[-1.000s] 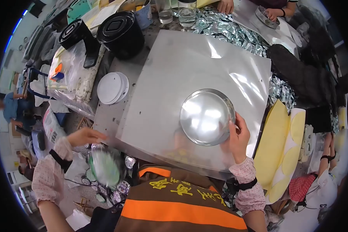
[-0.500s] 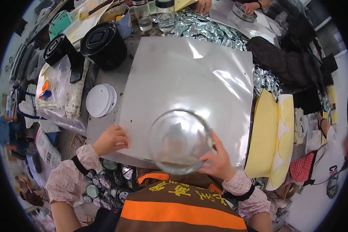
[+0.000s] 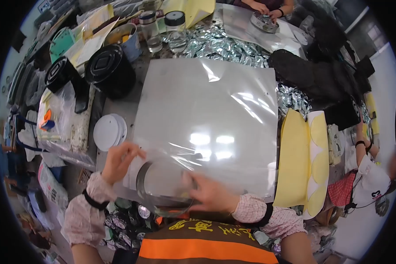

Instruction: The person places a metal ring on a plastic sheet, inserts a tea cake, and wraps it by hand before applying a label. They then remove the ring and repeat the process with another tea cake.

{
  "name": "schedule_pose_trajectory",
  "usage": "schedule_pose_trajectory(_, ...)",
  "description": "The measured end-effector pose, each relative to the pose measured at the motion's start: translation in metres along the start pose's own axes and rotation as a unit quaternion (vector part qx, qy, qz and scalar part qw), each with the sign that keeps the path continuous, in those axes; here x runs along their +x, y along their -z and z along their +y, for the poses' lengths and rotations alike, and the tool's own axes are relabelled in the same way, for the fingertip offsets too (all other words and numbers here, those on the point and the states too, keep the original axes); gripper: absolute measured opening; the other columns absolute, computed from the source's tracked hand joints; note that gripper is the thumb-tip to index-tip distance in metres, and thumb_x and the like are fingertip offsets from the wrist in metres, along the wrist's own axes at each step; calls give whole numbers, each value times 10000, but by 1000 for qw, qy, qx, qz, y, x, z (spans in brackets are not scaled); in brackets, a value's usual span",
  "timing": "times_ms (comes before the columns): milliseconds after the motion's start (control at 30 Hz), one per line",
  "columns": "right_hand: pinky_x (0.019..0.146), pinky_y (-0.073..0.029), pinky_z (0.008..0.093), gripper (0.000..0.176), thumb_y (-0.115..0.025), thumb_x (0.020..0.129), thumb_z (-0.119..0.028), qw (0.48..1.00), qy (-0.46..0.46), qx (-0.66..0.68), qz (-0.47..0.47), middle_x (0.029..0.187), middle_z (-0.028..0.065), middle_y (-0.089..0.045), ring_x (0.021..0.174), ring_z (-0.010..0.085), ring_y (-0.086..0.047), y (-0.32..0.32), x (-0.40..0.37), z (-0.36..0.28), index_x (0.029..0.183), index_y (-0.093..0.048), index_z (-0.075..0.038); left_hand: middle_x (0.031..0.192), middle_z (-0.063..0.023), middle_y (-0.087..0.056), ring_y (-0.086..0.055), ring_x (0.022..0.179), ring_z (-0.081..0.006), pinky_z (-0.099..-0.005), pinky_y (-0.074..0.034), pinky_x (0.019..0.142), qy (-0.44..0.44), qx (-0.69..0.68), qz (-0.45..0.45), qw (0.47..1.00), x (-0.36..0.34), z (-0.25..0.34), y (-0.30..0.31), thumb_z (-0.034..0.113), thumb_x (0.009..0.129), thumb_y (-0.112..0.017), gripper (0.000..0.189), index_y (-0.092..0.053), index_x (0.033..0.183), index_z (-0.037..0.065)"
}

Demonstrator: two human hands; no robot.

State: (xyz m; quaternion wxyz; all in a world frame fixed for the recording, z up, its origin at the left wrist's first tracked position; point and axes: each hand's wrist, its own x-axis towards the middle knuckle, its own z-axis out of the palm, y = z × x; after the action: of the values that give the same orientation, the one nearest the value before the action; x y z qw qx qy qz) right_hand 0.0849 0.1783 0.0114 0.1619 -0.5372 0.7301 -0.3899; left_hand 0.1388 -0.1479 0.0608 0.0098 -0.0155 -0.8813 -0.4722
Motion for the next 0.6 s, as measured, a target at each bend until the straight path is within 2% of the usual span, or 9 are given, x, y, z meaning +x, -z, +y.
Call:
schedule_pose_trajectory(67, 1048, -461, 463, 353, -821, 782, -303, 993, -56, -9, 103, 1537, 335, -290, 1381, 457, -413, 1, -8, 45, 896, -623, -34, 899, -107, -727, -702, 839, -282, -373, -551, 764, -105, 53, -48, 992, -17, 7, -1, 67, 890, -666, 55, -653, 879, 15)
schedule_pose_trajectory(133, 1014, -489, 442, 349, -839, 771, -290, 964, -158, -70, 201, 1509, 321, -333, 1296, 429, -511, 25, -8, 57, 934, -654, -44, 908, -97, -730, -704, 857, -295, -380, -559, 783, -142, 140, -73, 977, -35, -7, -18, 86, 847, -725, 101, -666, 894, 19)
schedule_pose_trajectory(200, 989, -505, 435, 348, -846, 766, -275, 942, -227, -20, 246, 1496, 318, -350, 1226, 402, -576, 36, -8, 82, 946, -663, -39, 913, -93, -731, -703, 875, -297, -388, -562, 785, -123, 146, -98, 977, -39, -31, -36, 99, 833, -740, 102, -670, 873, 36)
schedule_pose_trajectory(233, 887, -548, 391, 331, -822, 807, -215, 950, -218, -66, 215, 1370, 295, -504, 1082, 318, -666, 46, -7, 76, 1028, -666, -26, 916, -91, -732, -703, 884, -298, -392, -564, 786, -116, 150, -111, 976, -37, -38, -39, 105, 826, -747, 103, -672, 862, 44)
schedule_pose_trajectory(333, 790, -568, 335, 334, -784, 851, -166, 894, -312, 94, 308, 1154, 199, -648, 970, 232, -690, 63, -51, 84, 1107, -645, -2, 933, -86, -734, -701, 896, -301, -391, -562, 772, -27, 97, -133, 986, -26, -37, -18, 111, 823, -746, 83, -696, 862, 58)
schedule_pose_trajectory(400, 766, -575, 295, 300, -711, 910, -106, 782, -355, 136, 494, 988, 97, -681, 917, 191, -693, 97, -104, 104, 1170, -622, 15, 985, -118, -733, -697, 905, -321, -405, -553, 795, 5, 214, 8, 977, -22, -62, 5, 116, 796, -765, 148, -734, 929, 58)
schedule_pose_trajectory(467, 767, -581, 284, 251, -656, 942, -69, 713, -351, 82, 602, 989, 75, -675, 898, 163, -681, 140, -153, 116, 1168, -614, 32, 1015, -195, -716, -691, 918, -348, -421, -544, 810, 54, 354, 215, 909, -16, -90, 19, 94, 810, -738, 172, -721, 956, 5)
schedule_pose_trajectory(500, 759, -581, 280, 235, -649, 946, -64, 729, -364, 58, 576, 984, 77, -676, 893, 156, -678, 161, -165, 116, 1158, -621, 34, 1000, -224, -703, -686, 895, -366, -426, -543, 788, 99, 347, 202, 911, -19, -102, 28, 83, 840, -713, 159, -704, 951, -31)
schedule_pose_trajectory(600, 738, -580, 272, 192, -643, 952, -60, 769, -375, -11, 518, 964, 84, -679, 878, 137, -670, 215, -170, 125, 1115, -642, 43, 979, -206, -711, -691, 853, -364, -394, -550, 747, 39, 364, 221, 904, -25, -127, 28, 76, 860, -706, 133, -700, 936, -32)
